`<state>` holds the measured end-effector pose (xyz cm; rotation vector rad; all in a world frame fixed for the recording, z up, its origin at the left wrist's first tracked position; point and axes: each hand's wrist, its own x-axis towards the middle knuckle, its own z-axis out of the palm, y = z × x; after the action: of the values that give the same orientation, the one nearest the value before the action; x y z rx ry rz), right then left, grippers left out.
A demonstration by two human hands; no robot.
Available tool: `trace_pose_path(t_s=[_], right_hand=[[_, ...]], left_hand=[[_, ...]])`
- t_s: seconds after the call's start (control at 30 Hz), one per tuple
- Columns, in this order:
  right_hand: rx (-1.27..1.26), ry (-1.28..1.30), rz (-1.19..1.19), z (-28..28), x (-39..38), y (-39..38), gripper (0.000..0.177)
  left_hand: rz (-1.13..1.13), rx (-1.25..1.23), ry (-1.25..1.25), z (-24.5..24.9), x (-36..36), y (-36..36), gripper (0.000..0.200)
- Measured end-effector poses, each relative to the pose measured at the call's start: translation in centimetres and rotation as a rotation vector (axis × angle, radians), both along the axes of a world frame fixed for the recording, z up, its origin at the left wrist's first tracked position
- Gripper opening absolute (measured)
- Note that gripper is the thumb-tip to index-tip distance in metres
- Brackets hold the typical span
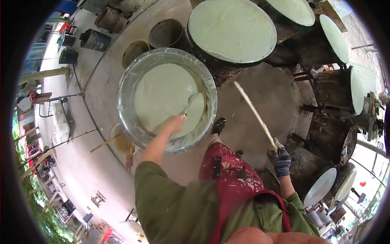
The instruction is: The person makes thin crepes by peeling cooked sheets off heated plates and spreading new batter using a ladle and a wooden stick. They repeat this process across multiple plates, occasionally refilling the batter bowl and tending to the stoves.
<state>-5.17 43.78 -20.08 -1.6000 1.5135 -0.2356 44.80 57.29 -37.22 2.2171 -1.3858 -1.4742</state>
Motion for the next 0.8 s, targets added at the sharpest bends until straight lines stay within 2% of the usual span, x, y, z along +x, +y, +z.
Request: trace_pose_path(t_s=[0.07, 0.1, 0.13, 0.17, 0.23, 0.27, 0.37, 0.4, 0.47, 0.53, 0.6, 0.63, 0.7, 0.73, 0.8], right_hand=[[-0.035, 0.012, 0.193, 0.4, 1.1, 1.3, 0.049], [-0.05, 0.015, 0.287, 0.8, 1.6, 2.2, 0.048], [0.064, 0.041, 0.334, 1.9, 2.4, 2.9, 0.047], [0.071, 0.039, 0.354, 1.3, 2.1, 4.4, 0.047], [0.077, 0.032, 0.395, -0.2, 1.6, 7.6, 0.046], [0.169, 0.121, 0.455, -0.1, 1.4, 8.9, 0.04], [-0.194, -0.069, 0.938, -5.3, -1.8, 13.8, 0.035], [0.14, -0.072, 0.843, -5.8, -2.7, 14.9, 0.032], [0.168, -0.139, 0.708, -1.9, -3.1, 15.7, 0.033], [0.092, -0.207, 0.622, 1.4, -4.2, 16.4, 0.034], [-0.105, -0.274, 0.592, 3.3, -5.1, 16.6, 0.038], [-0.164, -0.307, 0.553, 4.2, -5.5, 16.7, 0.039], [-0.291, -0.378, 0.475, 5.8, -6.4, 16.1, 0.042], [-0.412, -0.422, 0.416, 6.5, -6.9, 16.3, 0.044], [-0.198, -0.732, -0.011, 8.5, -7.2, 16.2, 0.043]], left_hand=[[0.369, 0.187, 0.401, 2.0, -2.5, 2.5, 0.043], [0.697, 0.377, 0.601, 4.3, -4.7, 3.1, 0.044], [0.782, 0.36, 0.777, 4.7, -6.4, 4.9, 0.045], [0.865, 0.337, 0.953, 5.2, -8.1, 6.6, 0.045], [1.027, 0.236, 1.178, 6.2, -12.2, 8.3, 0.044], [1.1, 0.184, 1.289, 6.8, -14.2, 8.9, 0.043], [1.297, 0.001, 1.587, 9.9, -19.2, 9.5, 0.041], [1.307, -0.074, 1.828, 9.9, -20.6, 10.3, 0.031], [1.361, -0.263, 1.662, 11.3, -22.1, 11.4, 0.021], [1.272, -0.281, 2.122, 15.3, -22.3, 11.6, 0.026], [1.276, -0.327, 1.941, 24.2, -21.9, 10.8, 0.023], [1.184, -0.328, 2.032, 26.3, -20.5, 11.6, 0.023], [1.062, -0.523, 1.954, 30.3, -19.5, 11.2, 0.023], [1.033, -0.711, 1.779, 32.5, -19.5, 10.5, 0.023], [0.968, -0.793, 1.518, 33.3, -15.9, 6.7, 0.024]])
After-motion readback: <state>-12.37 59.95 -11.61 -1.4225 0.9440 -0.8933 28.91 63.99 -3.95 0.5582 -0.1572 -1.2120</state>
